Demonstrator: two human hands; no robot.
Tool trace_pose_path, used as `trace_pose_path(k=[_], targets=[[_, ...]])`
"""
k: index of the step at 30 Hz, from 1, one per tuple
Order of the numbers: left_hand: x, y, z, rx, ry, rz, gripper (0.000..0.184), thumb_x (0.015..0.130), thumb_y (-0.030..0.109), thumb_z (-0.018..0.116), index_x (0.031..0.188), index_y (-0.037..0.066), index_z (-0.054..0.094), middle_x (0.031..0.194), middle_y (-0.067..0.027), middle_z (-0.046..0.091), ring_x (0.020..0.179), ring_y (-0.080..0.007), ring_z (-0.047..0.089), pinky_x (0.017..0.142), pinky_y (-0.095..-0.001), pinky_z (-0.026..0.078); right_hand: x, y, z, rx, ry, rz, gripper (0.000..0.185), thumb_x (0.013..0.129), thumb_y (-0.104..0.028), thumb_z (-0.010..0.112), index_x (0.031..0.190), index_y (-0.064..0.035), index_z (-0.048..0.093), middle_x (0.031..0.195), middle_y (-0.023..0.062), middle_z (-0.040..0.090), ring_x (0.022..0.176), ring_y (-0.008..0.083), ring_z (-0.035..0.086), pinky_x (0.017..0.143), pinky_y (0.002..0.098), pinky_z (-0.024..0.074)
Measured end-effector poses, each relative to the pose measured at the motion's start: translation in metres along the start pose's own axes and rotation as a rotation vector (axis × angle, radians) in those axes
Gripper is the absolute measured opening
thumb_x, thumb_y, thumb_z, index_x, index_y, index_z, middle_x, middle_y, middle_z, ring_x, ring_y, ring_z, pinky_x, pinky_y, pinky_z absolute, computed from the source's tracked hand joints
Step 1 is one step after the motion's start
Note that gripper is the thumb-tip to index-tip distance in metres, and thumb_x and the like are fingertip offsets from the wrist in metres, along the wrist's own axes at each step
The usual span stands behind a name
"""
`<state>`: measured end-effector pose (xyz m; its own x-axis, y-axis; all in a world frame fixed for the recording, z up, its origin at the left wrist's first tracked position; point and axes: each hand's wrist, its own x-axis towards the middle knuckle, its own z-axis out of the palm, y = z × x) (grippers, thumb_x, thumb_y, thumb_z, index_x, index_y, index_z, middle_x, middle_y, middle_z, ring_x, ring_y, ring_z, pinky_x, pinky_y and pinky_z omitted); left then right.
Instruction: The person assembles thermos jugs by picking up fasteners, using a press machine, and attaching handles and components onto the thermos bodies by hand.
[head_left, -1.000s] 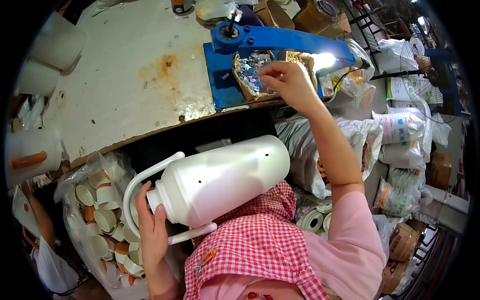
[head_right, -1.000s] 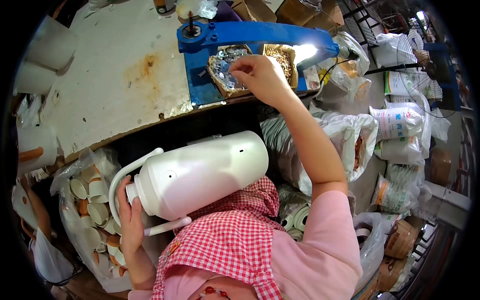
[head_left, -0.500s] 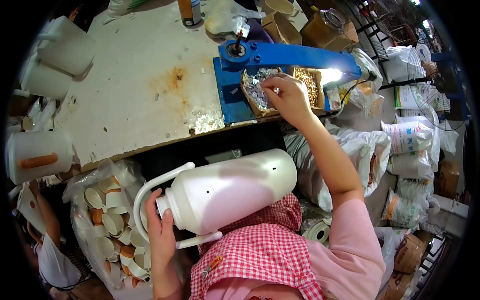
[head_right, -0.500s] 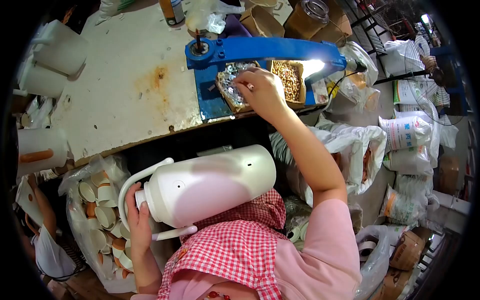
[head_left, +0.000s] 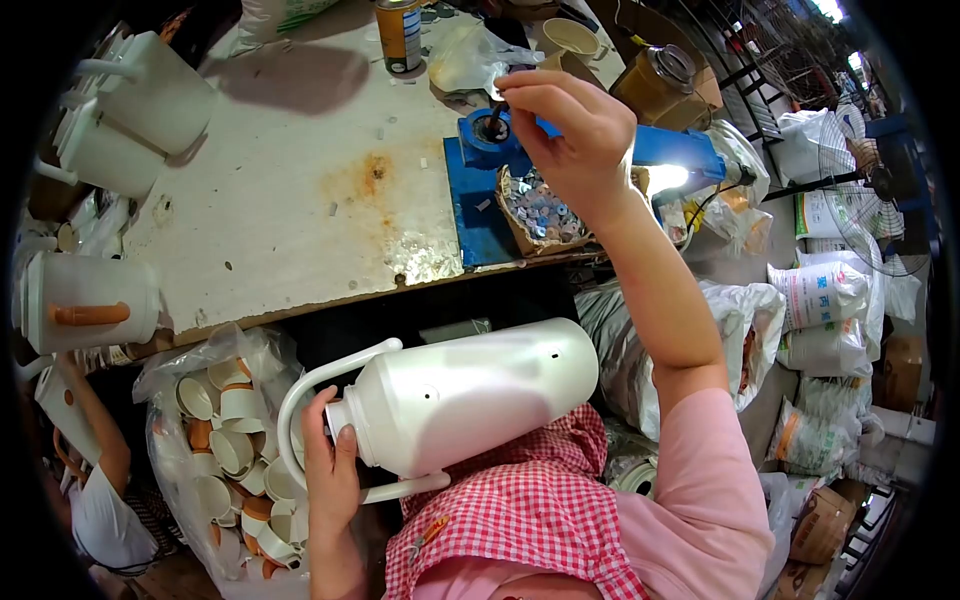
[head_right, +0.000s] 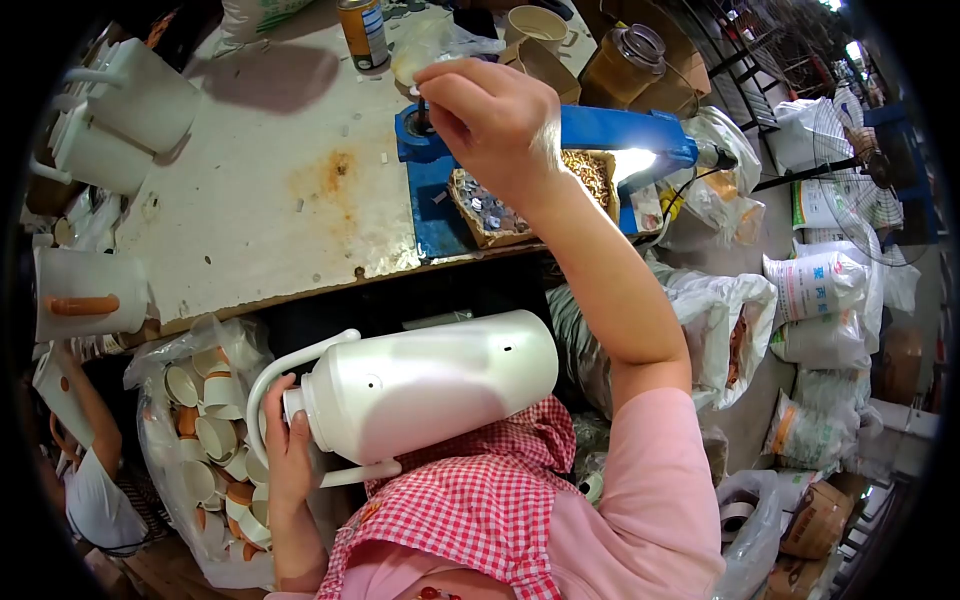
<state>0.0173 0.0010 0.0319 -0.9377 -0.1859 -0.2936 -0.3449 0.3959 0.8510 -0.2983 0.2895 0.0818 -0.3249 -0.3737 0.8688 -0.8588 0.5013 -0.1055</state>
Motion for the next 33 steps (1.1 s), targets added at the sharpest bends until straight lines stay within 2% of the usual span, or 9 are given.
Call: trace_pose_path(k=[8,12,14,17,20,26,28,31,33], targets=[[0.004,0.017,-0.003,-0.074,0.003,-0.066,0.038,0.102,0.012,0.049,0.139,0.002,0.047,0.129,-0.014,0.053,0.118,-0.024,0.05,0.105,-0.0353,0.039,-0.001,-0.005,-0.009,-0.112,-0.069,-0.051,0.017,0.074,0.006,0.075,0.087,-0.0035,0.068,0.094,0.0085,0.076,0.076,0.0227,0.072,0.064,0.0274,0.056],[-0.002,0.009,-0.034,-0.157,0.214,-0.041,0.034,0.102,0.011,0.049,0.135,0.003,0.05,0.129,-0.0129,0.054,0.119,-0.0228,0.05,0.107,-0.0348,0.037,-0.028,-0.044,-0.045,0.191,0.029,0.507,0.013,0.086,-0.004,0.069,0.099,-0.0045,0.07,0.098,0.0093,0.075,0.079,0.0202,0.072,0.07,0.0295,0.0561],[-0.008,0.001,-0.067,-0.084,0.302,-0.001,0.035,0.104,0.018,0.045,0.135,0.003,0.051,0.13,-0.0127,0.054,0.12,-0.023,0.05,0.108,-0.0349,0.037,-0.069,-0.063,-0.073,0.395,-0.261,0.88,0.017,0.092,-0.008,0.066,0.105,0.0012,0.068,0.101,0.0115,0.075,0.082,0.0169,0.071,0.073,0.0306,0.0563],[-0.01,-0.004,-0.103,0.058,0.464,0.066,0.041,0.108,0.031,0.038,0.134,0.004,0.052,0.132,-0.0125,0.054,0.124,-0.0233,0.05,0.11,-0.0351,0.035,-0.097,-0.097,-0.055,0.884,-0.446,1.03,0.028,0.097,-0.012,0.063,0.119,0.0038,0.061,0.114,0.0135,0.068,0.089,0.0201,0.07,0.075,0.032,0.0579],[0.009,0.011,-0.12,0.145,0.53,0.13,0.05,0.107,0.04,0.034,0.136,0.002,0.051,0.133,-0.0123,0.053,0.124,-0.0236,0.051,0.107,-0.0351,0.038,-0.047,-0.138,-0.023,1.43,-0.222,1.258,0.041,0.097,-0.014,0.063,0.132,0.003,0.05,0.12,0.0136,0.061,0.097,0.0215,0.068,0.07,0.0337,0.0631],[0.094,0.045,-0.162,0.149,0.587,0.227,0.048,0.102,0.032,0.046,0.137,-0.001,0.052,0.138,-0.013,0.053,0.123,-0.0236,0.055,0.102,-0.0352,0.046,0.02,-0.102,-0.001,1.354,-0.125,1.103,0.044,0.092,-0.011,0.07,0.129,0.0029,0.05,0.112,0.0117,0.064,0.099,0.0201,0.067,0.057,0.0361,0.0652],[0.128,0.061,-0.152,0.184,0.529,0.358,0.047,0.102,0.026,0.048,0.141,0.0,0.05,0.144,-0.0154,0.049,0.129,-0.0253,0.051,0.107,-0.0358,0.043,0.01,-0.08,0.004,0.929,-0.014,0.9,0.044,0.091,-0.014,0.073,0.127,0.0036,0.055,0.108,0.0106,0.069,0.094,0.0182,0.068,0.076,0.0303,0.0598],[0.188,0.071,-0.135,0.577,0.365,0.68,0.045,0.102,0.022,0.049,0.141,0.0,0.051,0.146,-0.0164,0.048,0.133,-0.0258,0.047,0.111,-0.0378,0.039,-0.006,-0.054,-0.019,0.997,0.172,1.006,0.047,0.089,-0.017,0.077,0.125,0.0054,0.056,0.108,0.0106,0.07,0.093,0.0163,0.068,0.084,0.0294,0.0557],[0.203,0.109,-0.077,-0.008,0.337,0.493,0.045,0.109,0.033,0.034,0.128,-0.001,0.057,0.122,-0.0102,0.059,0.11,-0.018,0.057,0.097,-0.0318,0.045,-0.02,-0.039,-0.039,0.918,0.258,1.041,0.05,0.088,-0.018,0.08,0.125,0.0049,0.057,0.109,0.01,0.07,0.095,0.0158,0.068,0.084,0.0301,0.056]])
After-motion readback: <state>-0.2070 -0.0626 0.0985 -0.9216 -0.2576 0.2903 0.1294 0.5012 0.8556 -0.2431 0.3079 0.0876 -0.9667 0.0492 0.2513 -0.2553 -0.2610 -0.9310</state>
